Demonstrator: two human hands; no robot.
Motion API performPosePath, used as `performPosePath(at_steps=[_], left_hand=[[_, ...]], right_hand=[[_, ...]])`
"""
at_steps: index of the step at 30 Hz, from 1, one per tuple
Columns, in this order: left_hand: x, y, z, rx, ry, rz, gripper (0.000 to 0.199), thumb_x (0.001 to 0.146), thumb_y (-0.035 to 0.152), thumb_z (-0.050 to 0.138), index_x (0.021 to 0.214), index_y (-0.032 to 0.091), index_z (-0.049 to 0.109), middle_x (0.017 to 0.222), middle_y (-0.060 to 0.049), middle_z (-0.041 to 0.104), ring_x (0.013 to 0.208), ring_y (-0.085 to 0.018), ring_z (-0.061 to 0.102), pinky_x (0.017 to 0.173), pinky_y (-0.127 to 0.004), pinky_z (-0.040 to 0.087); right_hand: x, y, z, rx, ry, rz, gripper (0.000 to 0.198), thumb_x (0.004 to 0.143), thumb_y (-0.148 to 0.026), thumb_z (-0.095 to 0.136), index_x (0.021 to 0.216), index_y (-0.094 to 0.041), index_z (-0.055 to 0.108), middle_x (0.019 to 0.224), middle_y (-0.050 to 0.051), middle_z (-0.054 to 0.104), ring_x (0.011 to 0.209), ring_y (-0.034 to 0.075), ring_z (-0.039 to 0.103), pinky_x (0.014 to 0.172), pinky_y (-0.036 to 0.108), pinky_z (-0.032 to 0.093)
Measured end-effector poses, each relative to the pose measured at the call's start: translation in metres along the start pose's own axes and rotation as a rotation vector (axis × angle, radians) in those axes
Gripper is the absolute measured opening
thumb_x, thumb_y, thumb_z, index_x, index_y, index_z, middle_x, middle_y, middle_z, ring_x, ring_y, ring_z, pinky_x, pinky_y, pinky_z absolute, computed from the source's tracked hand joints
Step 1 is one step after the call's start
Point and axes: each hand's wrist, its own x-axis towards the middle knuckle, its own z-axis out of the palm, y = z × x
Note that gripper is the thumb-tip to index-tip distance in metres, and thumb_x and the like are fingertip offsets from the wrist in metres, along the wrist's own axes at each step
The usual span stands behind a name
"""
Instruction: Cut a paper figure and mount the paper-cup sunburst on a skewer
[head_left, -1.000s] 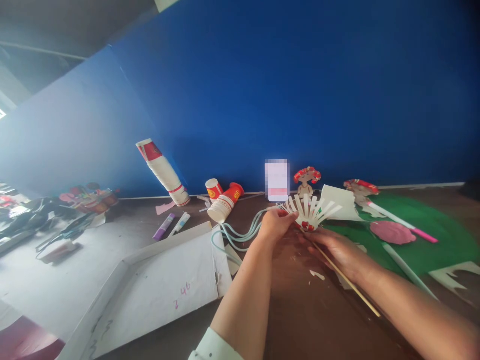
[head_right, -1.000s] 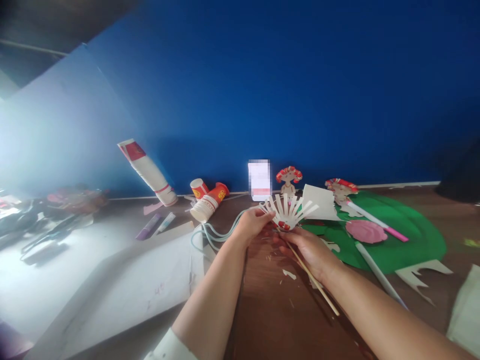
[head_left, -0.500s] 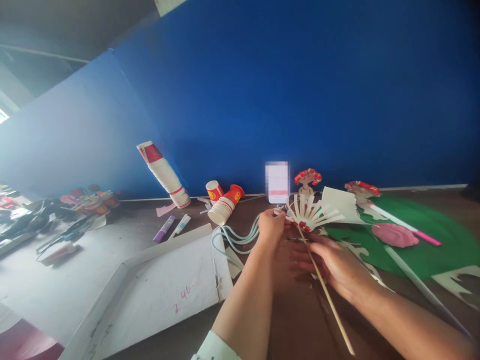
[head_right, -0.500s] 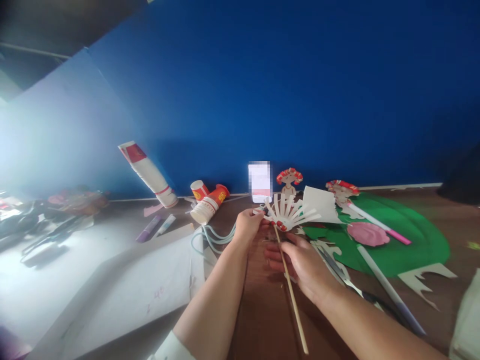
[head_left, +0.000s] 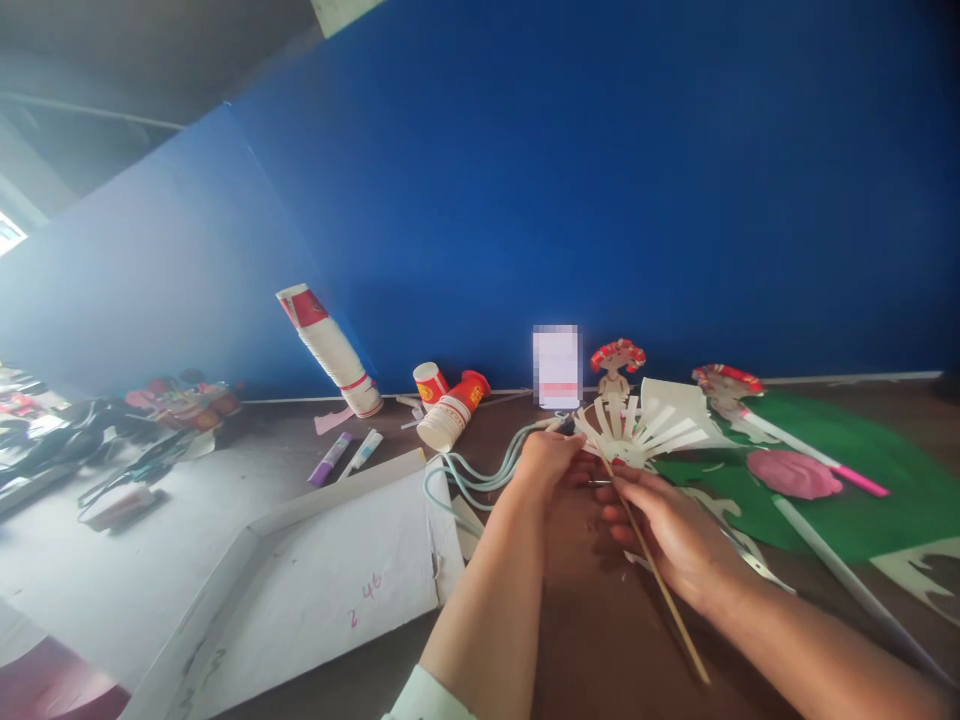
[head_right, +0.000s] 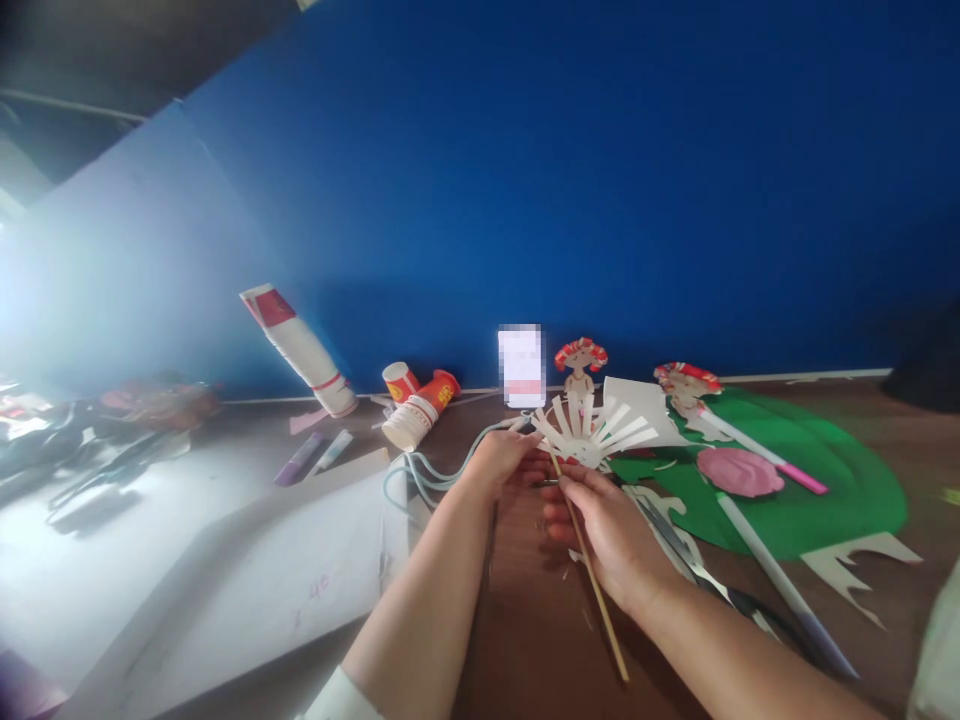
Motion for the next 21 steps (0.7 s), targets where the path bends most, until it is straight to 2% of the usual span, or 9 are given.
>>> performPosePath(at_steps=[4, 11, 16, 21], left_hand=[[-0.007, 0.010, -0.011, 0.023, -0.002, -0.055, 0.030, 0.093, 0.032, 0.059, 0.070, 0.014, 0.067, 0.070, -0.008, 0.071, 0.063, -0.018, 0.067, 0.063, -0.031, 0.056], [-0.018, 0.021, -0.015, 0.064, 0.020, -0.062, 0.015, 0.082, 0.016, 0.065, 0.067, 0.015, 0.067, 0.068, -0.006, 0.070, 0.065, -0.019, 0.067, 0.065, -0.032, 0.056], [-0.019, 0.020, -0.016, 0.128, 0.024, -0.045, 0.017, 0.080, 0.013, 0.064, 0.063, 0.016, 0.067, 0.063, -0.003, 0.067, 0.062, -0.016, 0.063, 0.063, -0.028, 0.054], [-0.015, 0.018, -0.020, 0.192, 0.027, 0.032, 0.016, 0.075, 0.014, 0.069, 0.060, 0.017, 0.067, 0.060, 0.001, 0.061, 0.055, -0.012, 0.054, 0.059, -0.025, 0.051]], right_hand=[[0.007, -0.001, -0.003, 0.035, 0.001, -0.015, 0.015, 0.082, -0.009, 0.069, 0.091, -0.019, 0.073, 0.068, 0.002, 0.074, 0.048, 0.011, 0.066, 0.039, 0.017, 0.053], [0.006, 0.006, 0.005, 0.102, -0.099, 0.013, 0.016, 0.079, -0.008, 0.072, 0.090, -0.019, 0.076, 0.068, 0.001, 0.074, 0.050, 0.010, 0.065, 0.041, 0.016, 0.053], [0.009, 0.007, 0.013, 0.172, -0.148, 0.074, 0.013, 0.083, -0.008, 0.067, 0.087, -0.016, 0.076, 0.065, 0.001, 0.071, 0.051, 0.008, 0.064, 0.043, 0.014, 0.052], [0.012, 0.008, 0.012, 0.226, -0.208, 0.129, 0.012, 0.084, -0.011, 0.068, 0.093, -0.018, 0.075, 0.066, -0.001, 0.071, 0.050, 0.006, 0.063, 0.044, 0.012, 0.050]])
